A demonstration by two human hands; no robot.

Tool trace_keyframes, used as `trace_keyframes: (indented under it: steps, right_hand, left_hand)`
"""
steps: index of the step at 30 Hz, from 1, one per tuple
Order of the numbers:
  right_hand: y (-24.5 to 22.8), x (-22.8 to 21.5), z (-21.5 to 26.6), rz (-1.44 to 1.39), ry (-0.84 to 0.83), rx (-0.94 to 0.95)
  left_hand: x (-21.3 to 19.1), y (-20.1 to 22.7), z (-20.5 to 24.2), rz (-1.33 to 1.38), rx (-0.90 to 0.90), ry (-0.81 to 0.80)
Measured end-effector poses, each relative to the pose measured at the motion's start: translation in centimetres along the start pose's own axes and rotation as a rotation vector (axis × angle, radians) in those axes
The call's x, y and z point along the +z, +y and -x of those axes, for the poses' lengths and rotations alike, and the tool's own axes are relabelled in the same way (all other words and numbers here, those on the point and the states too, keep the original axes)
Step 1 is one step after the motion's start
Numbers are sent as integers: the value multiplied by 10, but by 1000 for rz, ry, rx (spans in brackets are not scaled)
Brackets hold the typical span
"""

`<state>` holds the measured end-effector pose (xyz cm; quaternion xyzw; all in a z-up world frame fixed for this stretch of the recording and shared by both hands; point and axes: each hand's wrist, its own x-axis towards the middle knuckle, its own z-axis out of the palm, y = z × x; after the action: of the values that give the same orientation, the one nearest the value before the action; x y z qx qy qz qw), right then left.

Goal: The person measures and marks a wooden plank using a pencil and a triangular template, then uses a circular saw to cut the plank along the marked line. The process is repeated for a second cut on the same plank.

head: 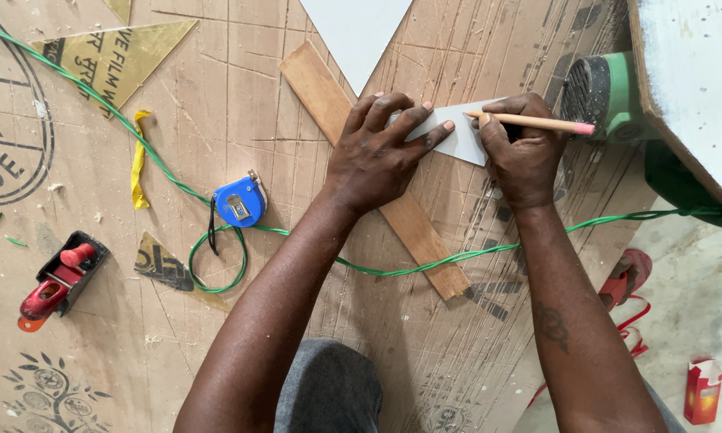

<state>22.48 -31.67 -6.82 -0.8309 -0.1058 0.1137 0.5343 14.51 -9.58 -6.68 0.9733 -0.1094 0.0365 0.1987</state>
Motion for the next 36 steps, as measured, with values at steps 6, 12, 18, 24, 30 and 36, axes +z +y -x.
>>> trace_keyframes:
  steps: [6,12,18,24,30,36]
  right_hand:
    - [2,0,0,12,0,-16]
    - [2,-1,2,-68,-9,27]
    - [-10,-12,31,-217,-21,132]
    - [-5,-17,40,-71,-57,110]
    - [-9,-14,38,1,-74,96]
    - [-10,-15,36,39,-95,75]
  left_hand:
    - [-1,0,-1,-2,1,15]
    - [2,0,2,-14,-3,-15]
    - [5,0,-1,-14,-7,-11]
    - [2,0,1,-12,-9,-2]
    - [1,-1,1,-6,9,34]
    - [1,0,1,-4,11,38]
